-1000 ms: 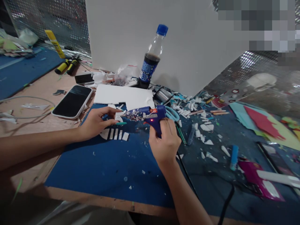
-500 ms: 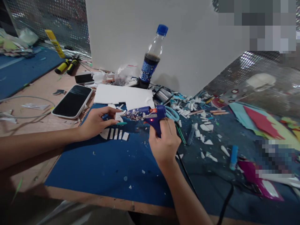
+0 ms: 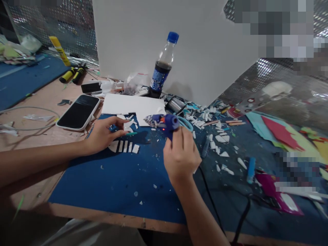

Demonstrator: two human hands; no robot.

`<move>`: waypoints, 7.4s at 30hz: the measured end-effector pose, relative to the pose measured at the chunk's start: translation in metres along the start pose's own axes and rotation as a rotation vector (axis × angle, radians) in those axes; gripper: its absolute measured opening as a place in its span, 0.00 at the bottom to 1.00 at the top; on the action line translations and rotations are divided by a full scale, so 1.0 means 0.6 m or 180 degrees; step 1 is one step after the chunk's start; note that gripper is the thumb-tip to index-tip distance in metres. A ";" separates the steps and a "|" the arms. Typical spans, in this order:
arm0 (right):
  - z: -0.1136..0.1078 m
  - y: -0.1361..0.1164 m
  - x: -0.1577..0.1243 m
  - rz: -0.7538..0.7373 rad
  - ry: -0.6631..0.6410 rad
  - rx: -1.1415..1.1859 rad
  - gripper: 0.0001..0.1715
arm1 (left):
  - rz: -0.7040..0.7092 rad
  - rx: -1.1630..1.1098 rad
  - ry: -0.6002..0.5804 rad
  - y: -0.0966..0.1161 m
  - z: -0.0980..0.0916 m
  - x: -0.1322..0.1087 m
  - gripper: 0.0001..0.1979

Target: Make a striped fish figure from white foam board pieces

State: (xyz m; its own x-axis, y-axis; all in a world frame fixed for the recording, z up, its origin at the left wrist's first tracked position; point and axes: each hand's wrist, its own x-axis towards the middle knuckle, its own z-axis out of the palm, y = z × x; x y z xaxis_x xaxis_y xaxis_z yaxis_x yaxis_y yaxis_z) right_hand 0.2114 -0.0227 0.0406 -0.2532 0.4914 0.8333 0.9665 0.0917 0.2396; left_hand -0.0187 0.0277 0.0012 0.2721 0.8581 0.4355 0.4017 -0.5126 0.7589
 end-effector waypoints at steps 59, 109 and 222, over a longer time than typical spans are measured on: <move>0.017 0.005 -0.002 -0.0058 -0.0162 0.0817 0.10 | 0.0340 -0.0024 -0.0286 -0.005 0.001 0.001 0.15; 0.095 0.166 -0.029 0.3106 -0.2191 -0.0448 0.40 | 0.0352 0.0177 -0.0021 0.000 0.000 -0.007 0.14; 0.010 0.053 0.007 0.0390 -0.3771 0.3482 0.28 | 0.0613 0.0831 -0.1254 0.026 -0.002 -0.037 0.16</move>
State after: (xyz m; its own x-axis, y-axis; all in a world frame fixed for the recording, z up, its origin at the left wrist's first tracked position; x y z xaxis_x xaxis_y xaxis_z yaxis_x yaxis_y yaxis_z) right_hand 0.2416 -0.0126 0.0486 -0.5051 0.8521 -0.1369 0.6740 0.2903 -0.6793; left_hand -0.0195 0.0007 0.0042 0.6516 0.6960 0.3017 0.5033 -0.6942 0.5146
